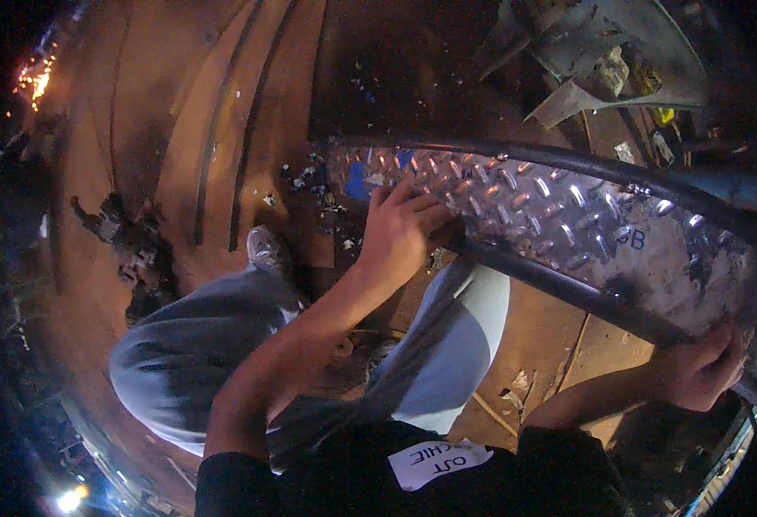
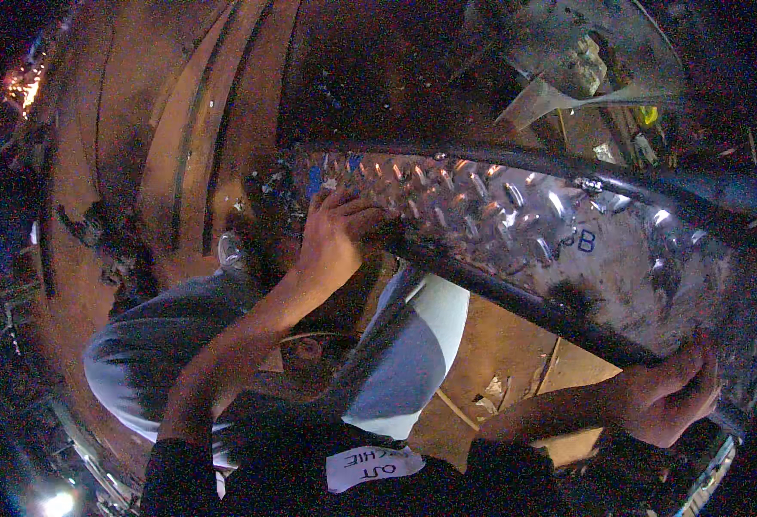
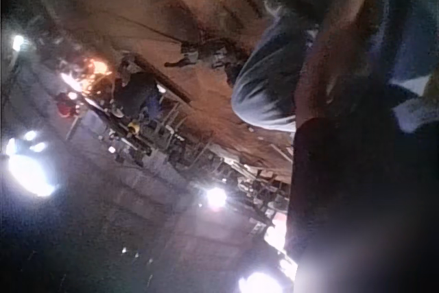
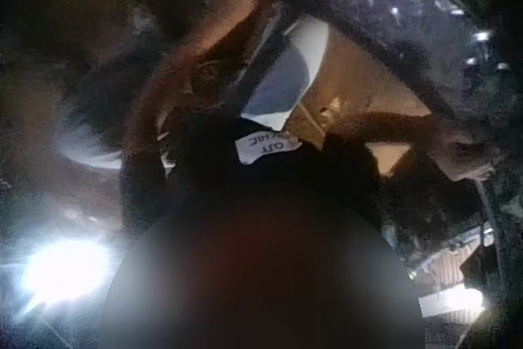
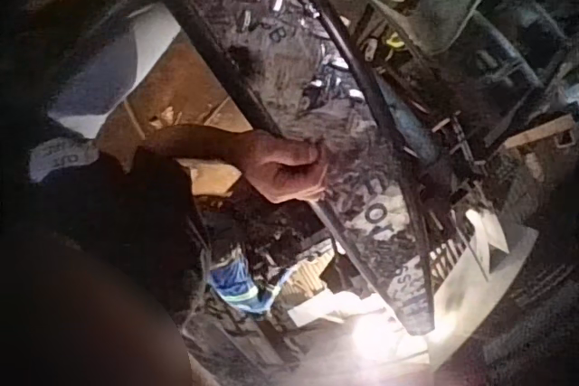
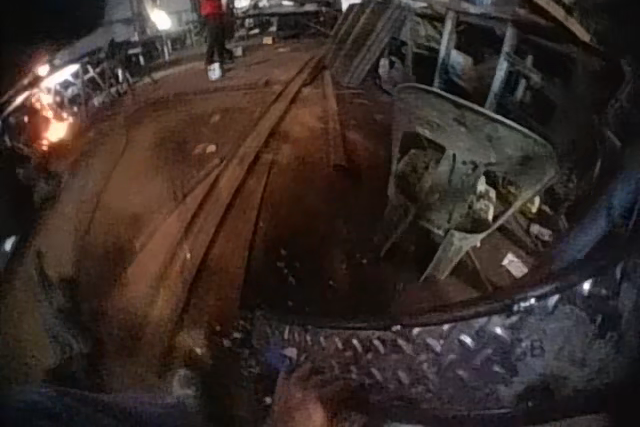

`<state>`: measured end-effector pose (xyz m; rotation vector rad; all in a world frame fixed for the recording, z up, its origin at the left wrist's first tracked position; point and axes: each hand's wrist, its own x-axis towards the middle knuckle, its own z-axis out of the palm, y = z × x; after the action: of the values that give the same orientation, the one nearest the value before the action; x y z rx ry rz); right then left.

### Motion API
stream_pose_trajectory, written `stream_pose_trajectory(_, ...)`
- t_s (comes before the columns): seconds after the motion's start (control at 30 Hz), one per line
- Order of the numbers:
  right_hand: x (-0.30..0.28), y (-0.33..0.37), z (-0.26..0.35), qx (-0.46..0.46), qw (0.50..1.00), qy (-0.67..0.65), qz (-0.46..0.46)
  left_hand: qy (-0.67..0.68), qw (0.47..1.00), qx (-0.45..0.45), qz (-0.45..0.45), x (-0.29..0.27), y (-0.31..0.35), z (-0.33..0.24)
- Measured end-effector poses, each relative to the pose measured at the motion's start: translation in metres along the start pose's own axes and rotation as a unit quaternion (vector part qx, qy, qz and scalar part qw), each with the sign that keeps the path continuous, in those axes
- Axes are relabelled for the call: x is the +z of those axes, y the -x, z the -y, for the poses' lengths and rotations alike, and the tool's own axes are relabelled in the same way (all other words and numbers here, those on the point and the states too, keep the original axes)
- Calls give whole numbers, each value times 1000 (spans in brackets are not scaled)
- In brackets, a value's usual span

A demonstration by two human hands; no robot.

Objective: The person uses both hands to peel blue paint or coating off a curved metal frame. They repeatedly scrape and pull at the surface, removing flakes and debris from the frame.

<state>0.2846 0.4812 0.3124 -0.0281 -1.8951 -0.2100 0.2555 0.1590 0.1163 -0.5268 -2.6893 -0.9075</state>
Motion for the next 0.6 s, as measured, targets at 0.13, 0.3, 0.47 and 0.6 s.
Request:
stream_pose_trajectory(0.13, 1, 3, 0, 22, 999, -34, -25, 34, 998, -2, 51, -2, -5, 2)
stream_pose_trajectory(0.3, 3, 3, 2, 60, 992, -93, -52, 106, 994, -4, -1, 5, -3, 0)
stream_pose_trajectory(0.47, 5, -3, -9, -42, 996, -50, -54, 184, 980, -71, -7, 10, -2, 5)
stream_pose_trajectory(0.6, 6, -2, -9, -24, 995, -57, -74, 224, 951, -213, -11, 9, 13, -7)
